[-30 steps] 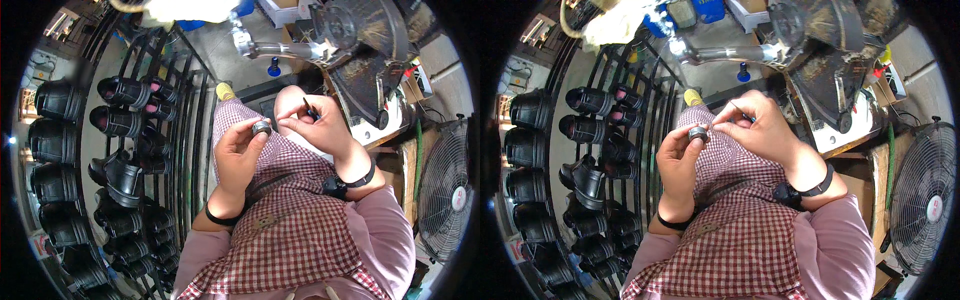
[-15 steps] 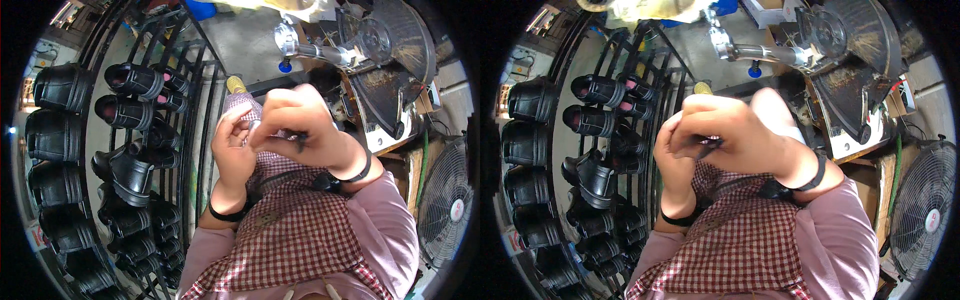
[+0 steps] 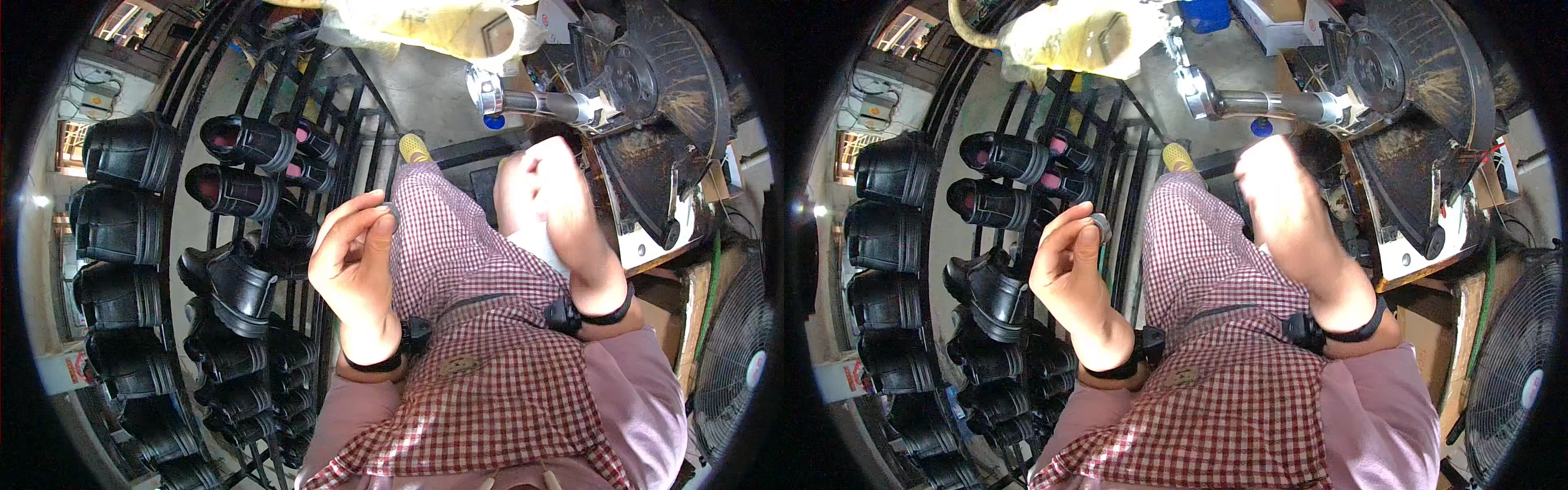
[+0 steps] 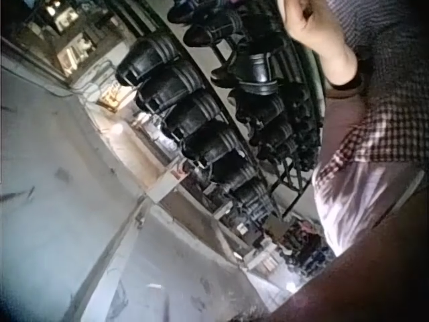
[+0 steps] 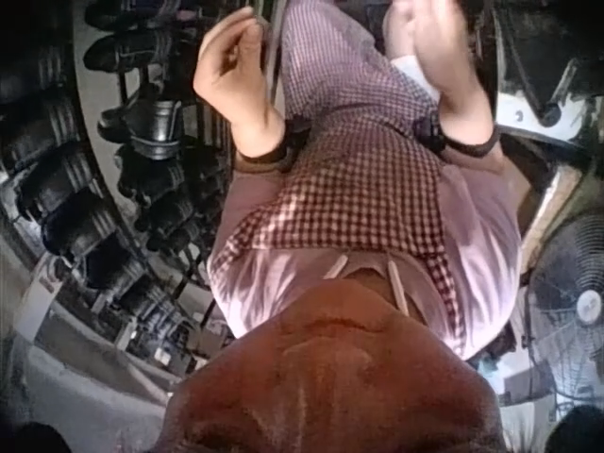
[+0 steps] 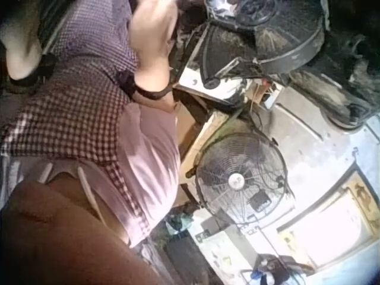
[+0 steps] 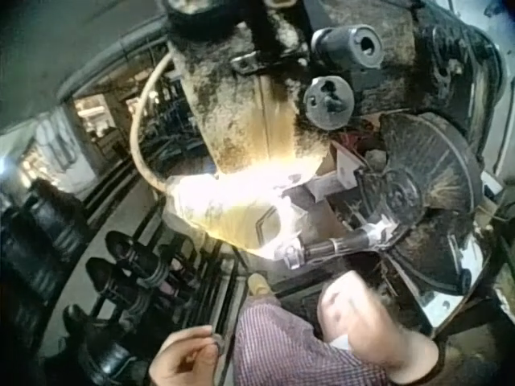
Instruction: Trimming and preparing a shoe component using an industrial machine and hand tools.
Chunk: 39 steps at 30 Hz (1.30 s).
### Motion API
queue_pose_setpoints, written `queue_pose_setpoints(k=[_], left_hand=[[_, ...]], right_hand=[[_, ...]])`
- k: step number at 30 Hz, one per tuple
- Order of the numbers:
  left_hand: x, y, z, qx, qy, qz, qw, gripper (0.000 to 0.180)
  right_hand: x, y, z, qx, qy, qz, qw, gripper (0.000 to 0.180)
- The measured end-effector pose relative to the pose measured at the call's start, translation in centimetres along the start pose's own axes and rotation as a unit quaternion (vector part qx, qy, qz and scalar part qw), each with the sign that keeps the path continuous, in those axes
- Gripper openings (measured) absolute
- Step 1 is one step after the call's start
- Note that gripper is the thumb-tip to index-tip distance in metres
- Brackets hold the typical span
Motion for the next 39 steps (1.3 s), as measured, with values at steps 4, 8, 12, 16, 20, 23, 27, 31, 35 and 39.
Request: queue_pose_setpoints(k=[4,8,12,16,20,23,27,31,35,39], left_hand=[[0.2,0.5,1.6,-0.011,0.035,0.009,0.999,0.014],[0.4,1.1,2.4,-0.085,0.109,0.013,0.990,0.017],[1.2,1.5,3.7,-0.125,0.129,-0.005,0.984,0.019],[1.6,1.7,3.7,-0.157,0.207,-0.010,0.966,0.020],[1.8,2.3,4.1,-0.114,0.178,0.003,0.977,0.019],[1.9,2.9,4.1,-0.094,0.173,-0.014,0.980,0.017],[2.1,4.1,3.9,0.043,0.038,0.004,0.998,0.011],[2.0,6.0,4.2,0.108,-0.107,-0.034,0.988,0.008],[2.0,8.4,4.1,0.176,-0.086,-0.034,0.980,0.012],[1.4,8.4,4.1,0.174,-0.059,-0.081,0.980,0.009]], right_hand=[[0.5,3.4,-3.7,-0.276,0.289,-0.177,0.900,0.021],[-0.1,4.3,-3.3,-0.416,0.350,-0.254,0.800,0.030],[-0.3,4.4,-3.4,-0.449,0.354,-0.265,0.776,0.031],[-0.1,4.0,-3.3,-0.496,0.334,-0.260,0.758,0.030],[-0.2,3.4,-3.2,-0.504,0.333,-0.252,0.756,0.028],[-0.1,2.9,-3.3,-0.486,0.324,-0.218,0.782,0.025],[0.0,1.7,-2.5,-0.503,0.317,-0.161,0.788,0.023],[0.7,2.5,-2.3,-0.390,0.030,-0.108,0.914,0.045],[0.9,2.7,-0.6,-0.337,0.016,-0.065,0.939,0.040],[0.4,1.1,-0.4,-0.413,0.033,-0.053,0.909,0.034]])
Point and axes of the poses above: each hand's wrist, its own x-axis away from the middle knuckle, its own y-axis out of the palm, z = x × y, the point moved 1 cm from there along -x, towards the middle knuckle, and after that the axes turned 10 degrees about -x, right-handed, at the moved point
